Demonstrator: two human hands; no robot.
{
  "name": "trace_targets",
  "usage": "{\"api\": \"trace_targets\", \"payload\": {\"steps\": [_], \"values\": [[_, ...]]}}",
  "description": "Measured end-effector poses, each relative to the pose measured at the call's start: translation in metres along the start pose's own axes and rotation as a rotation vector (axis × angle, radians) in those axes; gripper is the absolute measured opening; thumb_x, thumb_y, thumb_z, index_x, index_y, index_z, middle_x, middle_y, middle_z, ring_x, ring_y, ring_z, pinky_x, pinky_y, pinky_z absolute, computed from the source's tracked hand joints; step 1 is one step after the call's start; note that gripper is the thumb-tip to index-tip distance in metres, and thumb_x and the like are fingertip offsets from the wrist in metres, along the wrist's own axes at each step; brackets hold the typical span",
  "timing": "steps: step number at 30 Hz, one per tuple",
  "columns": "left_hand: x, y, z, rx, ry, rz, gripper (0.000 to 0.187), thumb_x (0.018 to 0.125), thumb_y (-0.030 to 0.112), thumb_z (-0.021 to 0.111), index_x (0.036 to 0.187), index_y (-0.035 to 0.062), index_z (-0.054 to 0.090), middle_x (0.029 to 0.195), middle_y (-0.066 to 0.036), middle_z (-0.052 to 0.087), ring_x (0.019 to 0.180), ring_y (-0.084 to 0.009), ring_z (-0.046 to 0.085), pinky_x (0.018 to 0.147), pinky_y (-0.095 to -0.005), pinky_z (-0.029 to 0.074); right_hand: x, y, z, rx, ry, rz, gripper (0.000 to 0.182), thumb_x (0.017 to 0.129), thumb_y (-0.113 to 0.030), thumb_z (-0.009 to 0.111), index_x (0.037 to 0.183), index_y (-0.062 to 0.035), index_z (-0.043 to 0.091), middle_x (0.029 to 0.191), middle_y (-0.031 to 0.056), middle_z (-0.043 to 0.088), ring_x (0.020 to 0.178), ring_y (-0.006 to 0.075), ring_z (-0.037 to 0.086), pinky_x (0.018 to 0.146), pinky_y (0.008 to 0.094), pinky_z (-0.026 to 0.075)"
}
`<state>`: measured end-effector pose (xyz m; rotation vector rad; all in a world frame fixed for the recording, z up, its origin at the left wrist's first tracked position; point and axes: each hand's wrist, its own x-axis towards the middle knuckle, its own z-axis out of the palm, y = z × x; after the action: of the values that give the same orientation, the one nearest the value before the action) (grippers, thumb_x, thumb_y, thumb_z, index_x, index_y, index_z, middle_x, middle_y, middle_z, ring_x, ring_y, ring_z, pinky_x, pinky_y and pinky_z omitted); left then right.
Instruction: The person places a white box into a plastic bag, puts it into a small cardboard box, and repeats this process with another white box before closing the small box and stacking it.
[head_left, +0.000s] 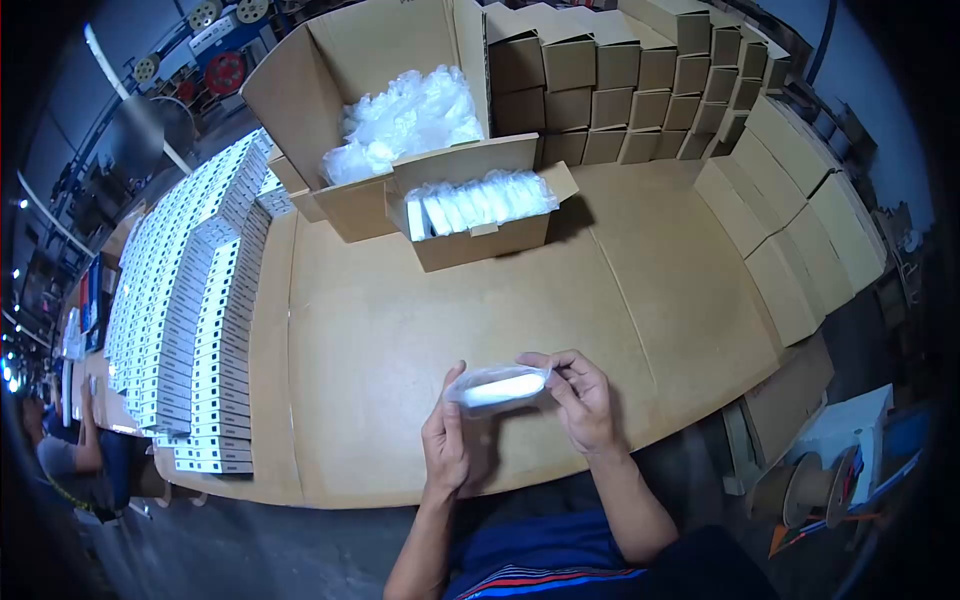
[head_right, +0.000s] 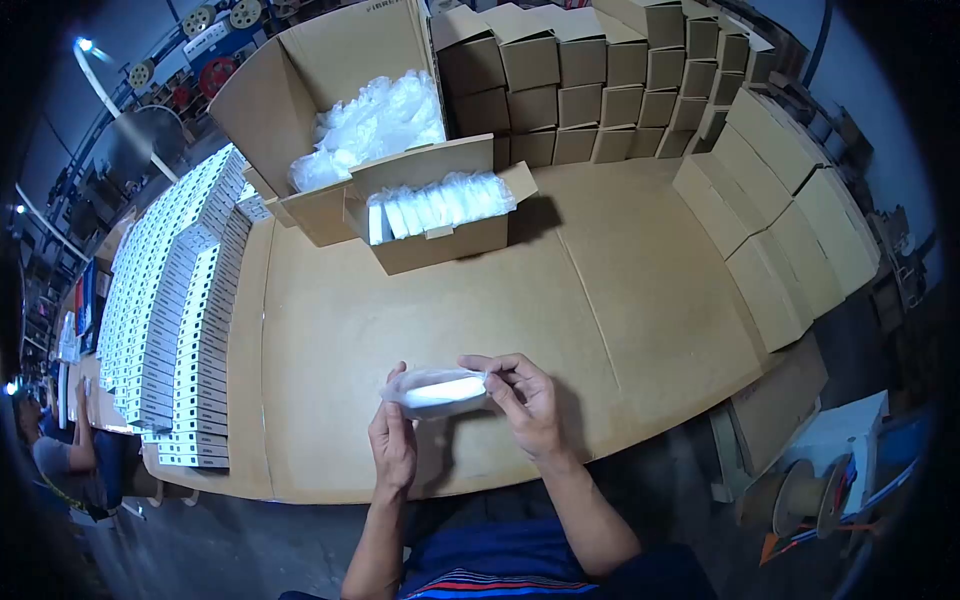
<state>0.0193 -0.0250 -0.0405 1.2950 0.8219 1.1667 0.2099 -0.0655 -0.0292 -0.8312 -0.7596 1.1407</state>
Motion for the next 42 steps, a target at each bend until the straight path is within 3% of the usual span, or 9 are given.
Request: {"api": "trace_targets", "payload": {"steps": [6,12,20,24,27,31,37,40,42], "values": [[0.000,-0.005,0.010,-0.247,0.091,-0.122,0.055,0.112,0.032,0.042,0.152,-0.0074,0.042,0.156,-0.014,0.047,0.132,-0.0199,0.052,0.113,-0.0343,0.040,-0.007,0.008,0.019,-0.071,0.001,-0.079,0.044,0.092,0.002,0.074,0.130,0.0016,0.053,0.117,0.0103,0.064,0.111,0.0187,0.063,0.105,0.0338,0.048],[0.003,0.020,0.012,-0.039,-0.066,-0.119,0.033,0.103,0.008,0.062,0.134,-0.0030,0.058,0.132,-0.010,0.060,0.125,-0.0197,0.056,0.106,-0.0349,0.048,-0.008,0.012,0.006,-0.136,-0.032,-0.016,0.033,0.094,0.004,0.071,0.124,0.0021,0.058,0.118,0.0097,0.066,0.110,0.0140,0.063,0.097,0.0282,0.051],[0.006,0.016,0.008,-0.248,0.022,-0.322,0.027,0.107,0.020,0.058,0.109,-0.0043,0.070,0.104,-0.007,0.069,0.096,-0.0125,0.067,0.084,-0.0300,0.059,-0.006,-0.007,-0.002,-0.413,-0.122,0.101,0.013,0.100,-0.004,0.066,0.110,0.0037,0.066,0.118,0.0148,0.071,0.104,0.0158,0.067,0.094,0.0290,0.052],[0.008,0.011,0.005,-0.233,0.099,-0.338,0.030,0.109,0.022,0.054,0.114,-0.0044,0.067,0.104,-0.011,0.070,0.091,-0.0206,0.073,0.080,-0.0397,0.067,0.001,-0.007,0.007,-0.144,0.184,-0.164,0.011,0.098,-0.006,0.068,0.102,0.0033,0.073,0.121,0.0171,0.070,0.107,0.0211,0.069,0.095,0.0331,0.053],[0.011,0.016,0.009,-0.265,0.160,-0.349,0.029,0.107,0.024,0.059,0.108,-0.0028,0.071,0.096,-0.006,0.070,0.086,-0.0109,0.068,0.077,-0.0301,0.063,0.001,-0.014,0.002,-0.484,-0.103,-0.356,0.012,0.093,-0.002,0.071,0.105,0.0011,0.075,0.123,0.0192,0.070,0.108,0.0248,0.069,0.096,0.0351,0.053],[0.008,0.014,0.011,-0.315,0.144,-0.313,0.032,0.108,0.027,0.055,0.110,-0.0028,0.067,0.097,-0.010,0.069,0.089,-0.0164,0.071,0.078,-0.0363,0.065,-0.002,-0.006,0.005,-0.507,-0.133,-0.063,0.027,0.083,0.001,0.080,0.109,0.0001,0.075,0.112,0.0148,0.075,0.106,0.0228,0.071,0.093,0.0318,0.054],[0.008,0.006,-0.001,-0.429,0.133,-0.371,0.033,0.110,0.033,0.050,0.103,0.0009,0.055,0.100,-0.017,0.069,0.091,-0.0259,0.074,0.082,-0.0465,0.066,0.000,-0.008,0.008,-0.555,-0.149,-0.057,0.029,0.083,-0.003,0.083,0.111,0.0001,0.074,0.105,0.0115,0.078,0.097,0.0181,0.073,0.088,0.0310,0.057],[0.007,0.013,0.001,-0.497,0.150,-0.410,0.025,0.110,0.024,0.050,0.095,0.0036,0.053,0.095,-0.007,0.066,0.085,-0.0145,0.069,0.075,-0.0318,0.063,-0.002,-0.001,0.004,-0.480,-0.114,-0.060,0.029,0.084,-0.003,0.083,0.110,0.0026,0.072,0.106,0.0124,0.078,0.099,0.0180,0.073,0.090,0.0304,0.057],[0.007,0.003,-0.010,-0.413,0.157,-0.350,0.017,0.108,0.019,0.055,0.100,0.0033,0.056,0.099,-0.010,0.067,0.094,-0.0179,0.069,0.083,-0.0353,0.060,0.000,0.001,0.000,-0.414,-0.092,-0.074,0.029,0.083,-0.003,0.083,0.108,0.0046,0.071,0.107,0.0134,0.078,0.101,0.0191,0.073,0.092,0.0310,0.057]]}}
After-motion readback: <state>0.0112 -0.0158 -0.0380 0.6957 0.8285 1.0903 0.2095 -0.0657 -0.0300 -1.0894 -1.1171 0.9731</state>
